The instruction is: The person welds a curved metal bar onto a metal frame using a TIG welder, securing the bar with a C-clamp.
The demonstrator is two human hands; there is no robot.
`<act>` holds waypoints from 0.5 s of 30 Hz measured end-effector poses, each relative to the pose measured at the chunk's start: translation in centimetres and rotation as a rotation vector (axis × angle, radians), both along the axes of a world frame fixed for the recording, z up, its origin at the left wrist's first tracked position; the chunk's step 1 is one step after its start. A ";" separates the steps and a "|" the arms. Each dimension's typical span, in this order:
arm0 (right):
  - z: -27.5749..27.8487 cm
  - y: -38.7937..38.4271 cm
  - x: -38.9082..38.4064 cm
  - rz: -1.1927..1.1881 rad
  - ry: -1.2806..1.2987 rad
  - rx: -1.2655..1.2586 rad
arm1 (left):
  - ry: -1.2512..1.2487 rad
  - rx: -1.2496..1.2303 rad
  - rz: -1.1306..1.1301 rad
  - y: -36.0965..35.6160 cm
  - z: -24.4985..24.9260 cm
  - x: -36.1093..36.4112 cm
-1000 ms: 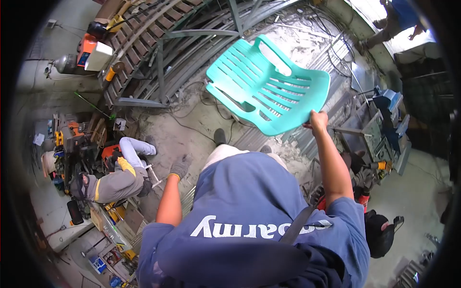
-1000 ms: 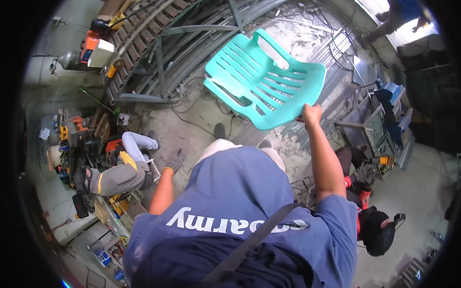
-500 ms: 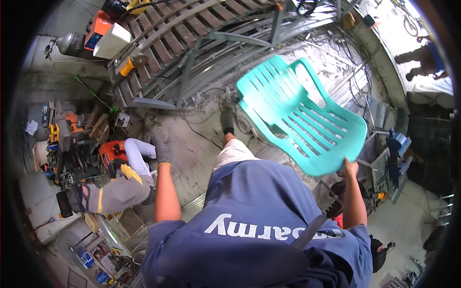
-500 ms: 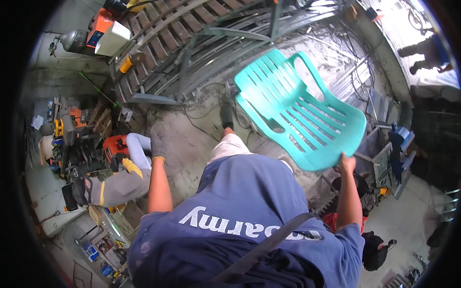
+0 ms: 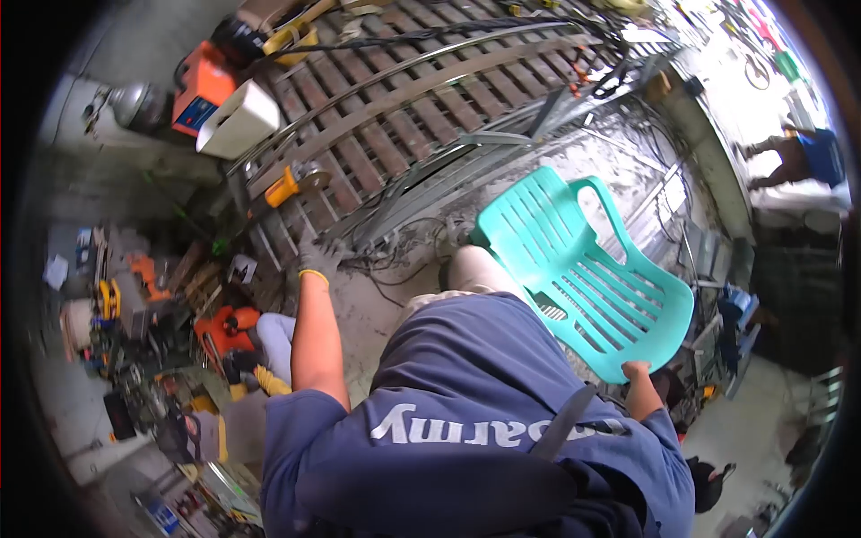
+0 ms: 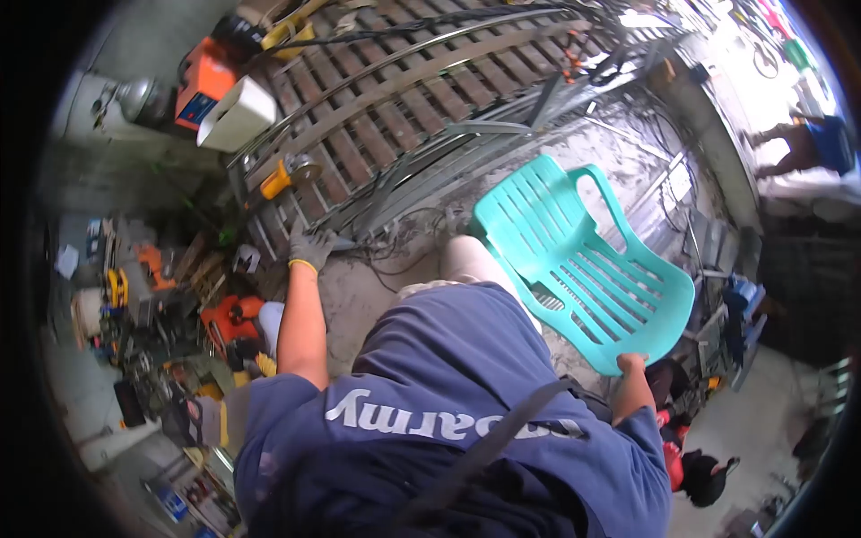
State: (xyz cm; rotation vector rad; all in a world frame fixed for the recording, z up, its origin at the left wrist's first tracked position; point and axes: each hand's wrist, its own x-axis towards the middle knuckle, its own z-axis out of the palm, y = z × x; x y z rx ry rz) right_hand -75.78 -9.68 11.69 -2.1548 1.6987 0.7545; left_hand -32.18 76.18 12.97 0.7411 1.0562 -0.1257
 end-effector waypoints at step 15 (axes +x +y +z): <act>-5.8 2.4 -6.4 -0.467 -0.314 -0.067 | -0.283 -0.049 0.275 2.6 -4.3 3.1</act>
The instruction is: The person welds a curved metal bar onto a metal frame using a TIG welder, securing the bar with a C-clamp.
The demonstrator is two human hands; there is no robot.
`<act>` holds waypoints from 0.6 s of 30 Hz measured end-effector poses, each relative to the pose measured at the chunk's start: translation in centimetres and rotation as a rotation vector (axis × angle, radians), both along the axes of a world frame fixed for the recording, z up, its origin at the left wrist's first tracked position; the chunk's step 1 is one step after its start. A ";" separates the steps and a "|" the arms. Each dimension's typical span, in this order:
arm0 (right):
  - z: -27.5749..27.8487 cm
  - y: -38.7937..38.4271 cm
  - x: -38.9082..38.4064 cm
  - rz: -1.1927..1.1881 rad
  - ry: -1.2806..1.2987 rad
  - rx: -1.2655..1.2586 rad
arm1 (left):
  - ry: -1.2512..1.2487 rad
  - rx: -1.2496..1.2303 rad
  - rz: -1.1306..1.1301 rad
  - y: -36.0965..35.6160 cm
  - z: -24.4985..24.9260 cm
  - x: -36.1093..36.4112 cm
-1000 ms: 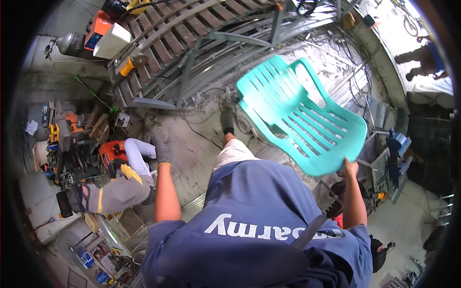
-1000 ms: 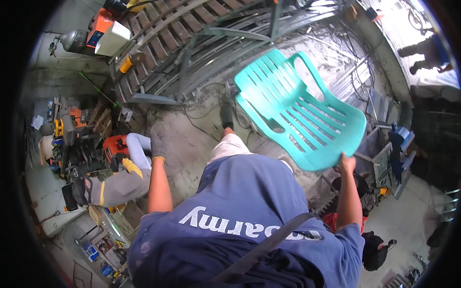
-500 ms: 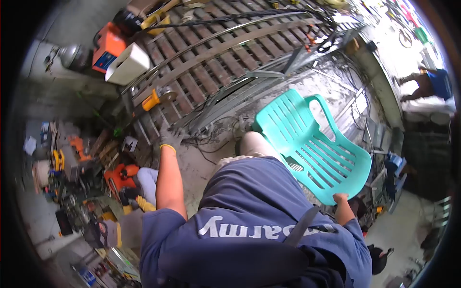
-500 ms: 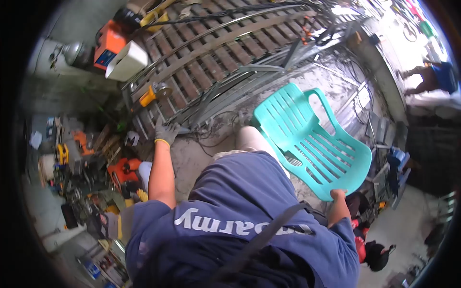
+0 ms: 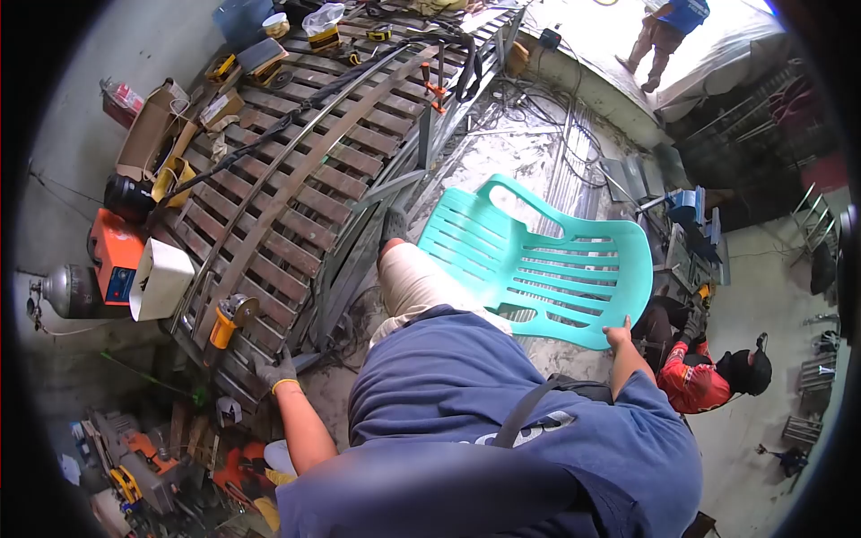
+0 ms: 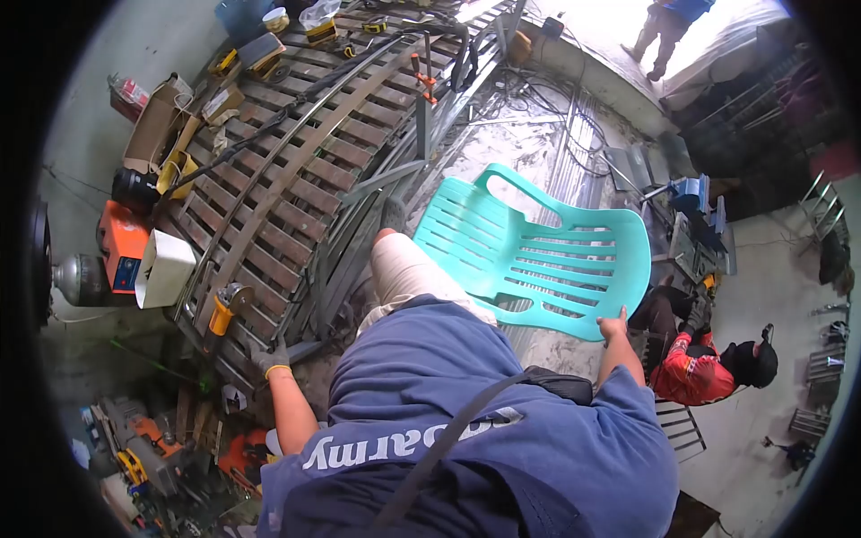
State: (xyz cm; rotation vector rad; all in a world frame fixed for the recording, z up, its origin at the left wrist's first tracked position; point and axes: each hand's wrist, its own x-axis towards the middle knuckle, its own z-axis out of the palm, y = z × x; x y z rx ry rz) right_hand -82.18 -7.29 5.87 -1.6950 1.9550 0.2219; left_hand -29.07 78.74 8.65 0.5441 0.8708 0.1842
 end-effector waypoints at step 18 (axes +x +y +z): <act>6.5 2.6 -0.8 -0.302 -0.134 -0.009 | 0.149 0.009 0.140 5.4 -0.4 -3.4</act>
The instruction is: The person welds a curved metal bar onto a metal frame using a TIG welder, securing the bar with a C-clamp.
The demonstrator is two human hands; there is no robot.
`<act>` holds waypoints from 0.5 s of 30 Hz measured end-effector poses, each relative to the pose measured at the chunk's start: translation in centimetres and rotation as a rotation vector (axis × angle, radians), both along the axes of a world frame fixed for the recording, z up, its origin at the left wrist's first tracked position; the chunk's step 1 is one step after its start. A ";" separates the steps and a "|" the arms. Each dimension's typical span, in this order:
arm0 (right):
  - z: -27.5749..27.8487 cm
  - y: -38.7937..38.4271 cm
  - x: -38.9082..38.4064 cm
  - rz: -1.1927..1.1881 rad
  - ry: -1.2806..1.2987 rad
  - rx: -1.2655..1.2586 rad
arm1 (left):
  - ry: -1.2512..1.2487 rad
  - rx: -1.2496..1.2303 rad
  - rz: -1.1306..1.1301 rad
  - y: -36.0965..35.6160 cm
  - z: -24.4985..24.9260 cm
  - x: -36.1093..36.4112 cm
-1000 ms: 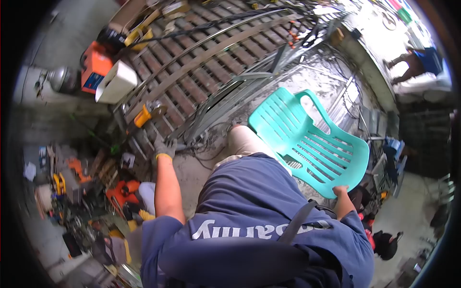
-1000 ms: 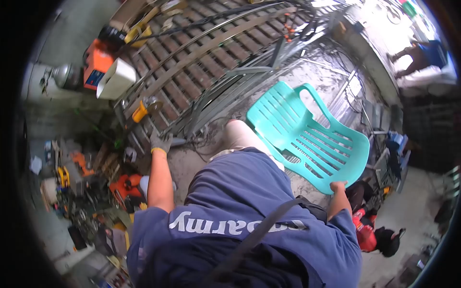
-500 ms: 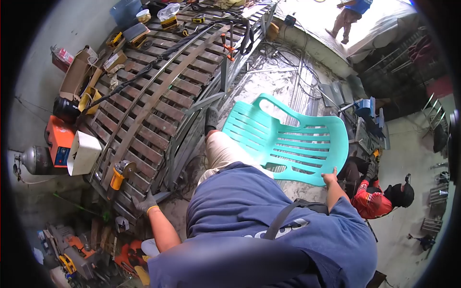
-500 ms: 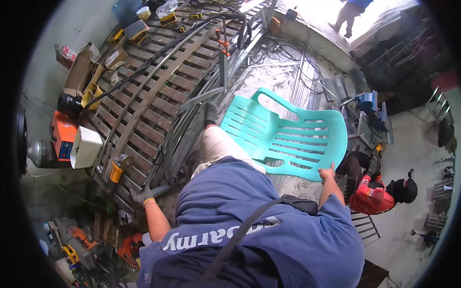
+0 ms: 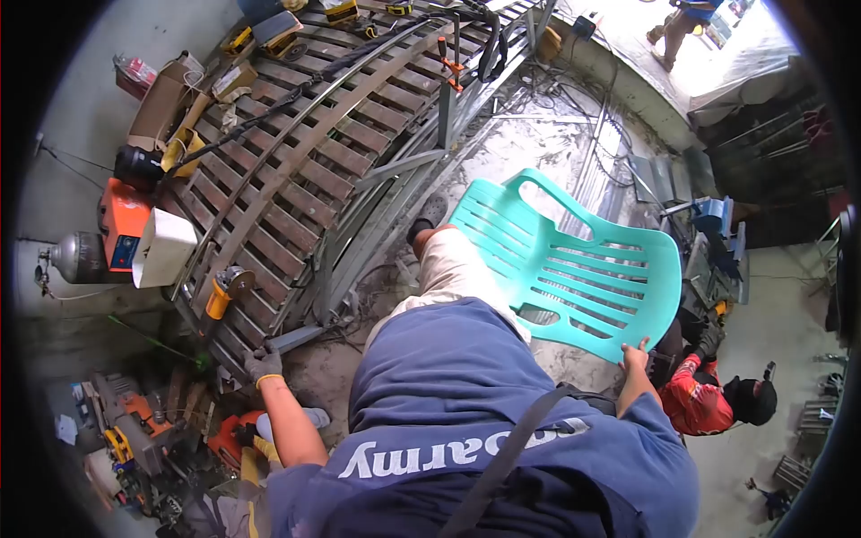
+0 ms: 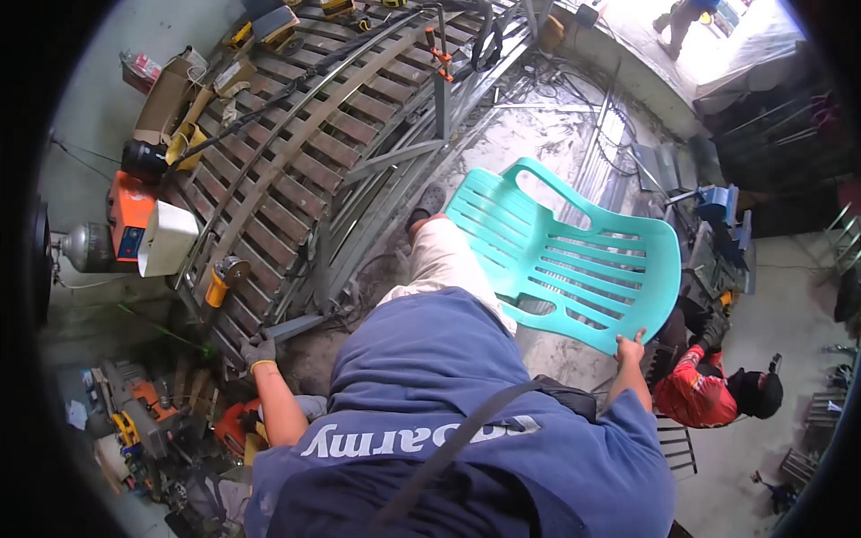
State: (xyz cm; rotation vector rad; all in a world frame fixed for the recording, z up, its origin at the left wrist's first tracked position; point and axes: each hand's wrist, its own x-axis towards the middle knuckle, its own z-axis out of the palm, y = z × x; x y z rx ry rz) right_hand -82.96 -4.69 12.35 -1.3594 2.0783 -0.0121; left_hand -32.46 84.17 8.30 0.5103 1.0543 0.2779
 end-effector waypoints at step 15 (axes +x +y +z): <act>-4.2 -1.6 2.5 0.238 0.528 -0.064 | -0.141 0.181 -0.313 2.3 -2.6 0.0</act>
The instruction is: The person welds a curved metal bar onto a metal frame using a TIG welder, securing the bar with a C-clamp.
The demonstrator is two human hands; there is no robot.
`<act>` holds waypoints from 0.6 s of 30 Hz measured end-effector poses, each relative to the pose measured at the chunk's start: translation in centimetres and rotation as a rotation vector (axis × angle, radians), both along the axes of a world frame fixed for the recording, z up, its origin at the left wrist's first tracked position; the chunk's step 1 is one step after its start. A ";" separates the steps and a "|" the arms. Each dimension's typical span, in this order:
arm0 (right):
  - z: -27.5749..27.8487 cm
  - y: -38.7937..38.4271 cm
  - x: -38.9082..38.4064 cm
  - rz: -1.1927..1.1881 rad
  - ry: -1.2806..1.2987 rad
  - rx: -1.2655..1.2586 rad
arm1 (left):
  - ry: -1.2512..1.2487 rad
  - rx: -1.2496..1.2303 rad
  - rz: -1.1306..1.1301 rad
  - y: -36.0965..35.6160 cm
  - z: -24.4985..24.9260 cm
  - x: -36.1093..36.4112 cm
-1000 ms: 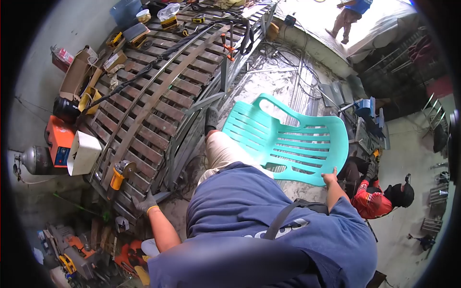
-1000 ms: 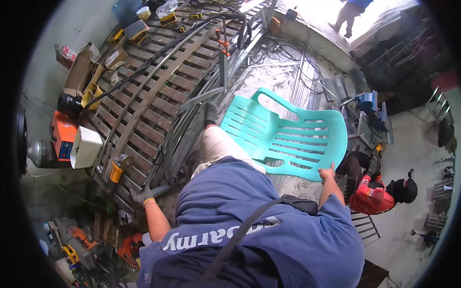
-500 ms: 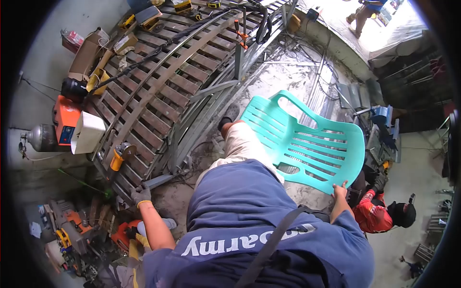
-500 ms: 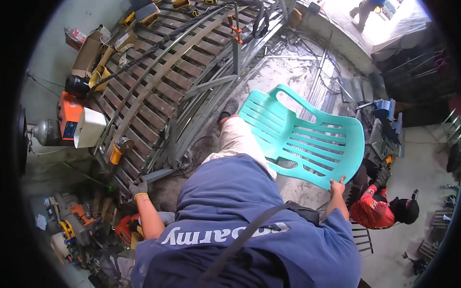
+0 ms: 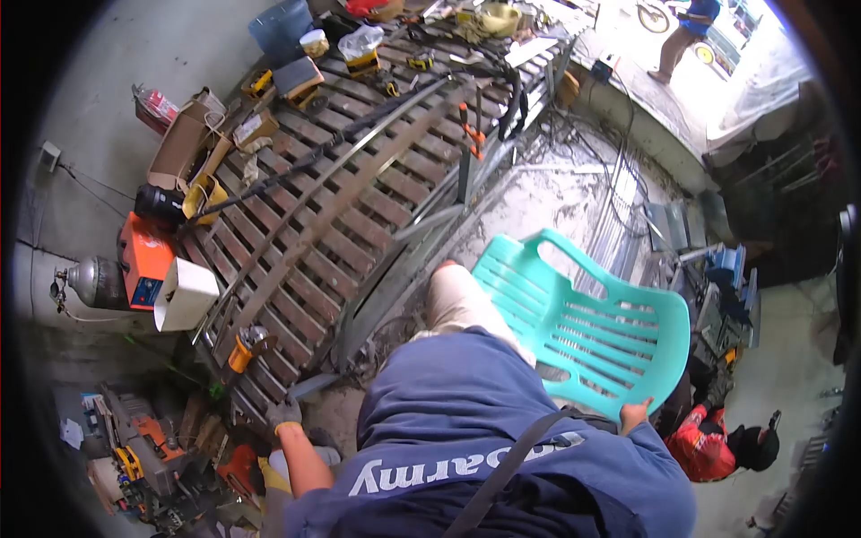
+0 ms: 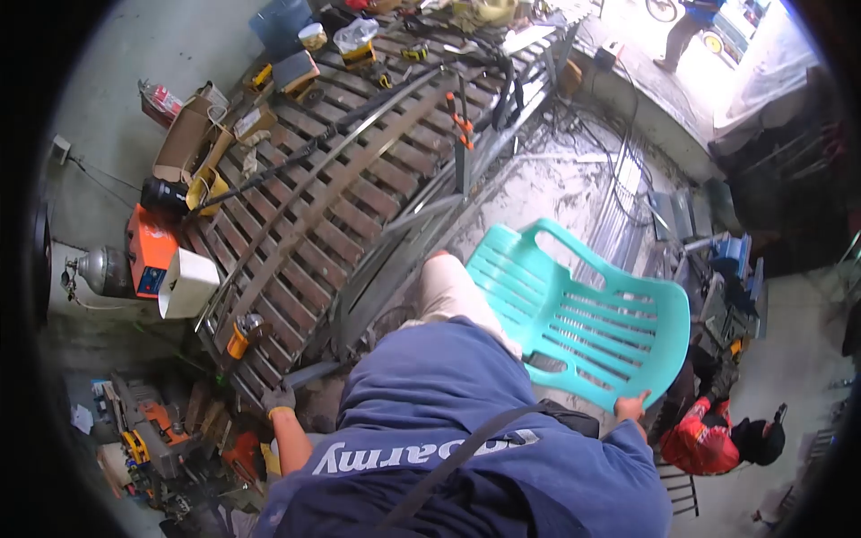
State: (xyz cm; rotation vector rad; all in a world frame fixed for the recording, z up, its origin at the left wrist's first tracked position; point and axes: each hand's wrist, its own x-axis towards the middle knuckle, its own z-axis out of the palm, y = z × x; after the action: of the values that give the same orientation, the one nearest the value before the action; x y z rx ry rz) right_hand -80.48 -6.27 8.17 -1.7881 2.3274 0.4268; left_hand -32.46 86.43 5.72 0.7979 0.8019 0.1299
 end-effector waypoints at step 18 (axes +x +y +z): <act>5.0 -25.1 89.9 1.712 -0.216 0.036 | 0.435 0.969 0.437 -29.2 4.1 4.9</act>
State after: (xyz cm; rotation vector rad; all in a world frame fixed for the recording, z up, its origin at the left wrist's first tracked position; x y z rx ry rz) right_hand 9.46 -31.39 13.13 -3.0523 0.1392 0.3531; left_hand -27.56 57.22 9.85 1.5807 1.3442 0.7981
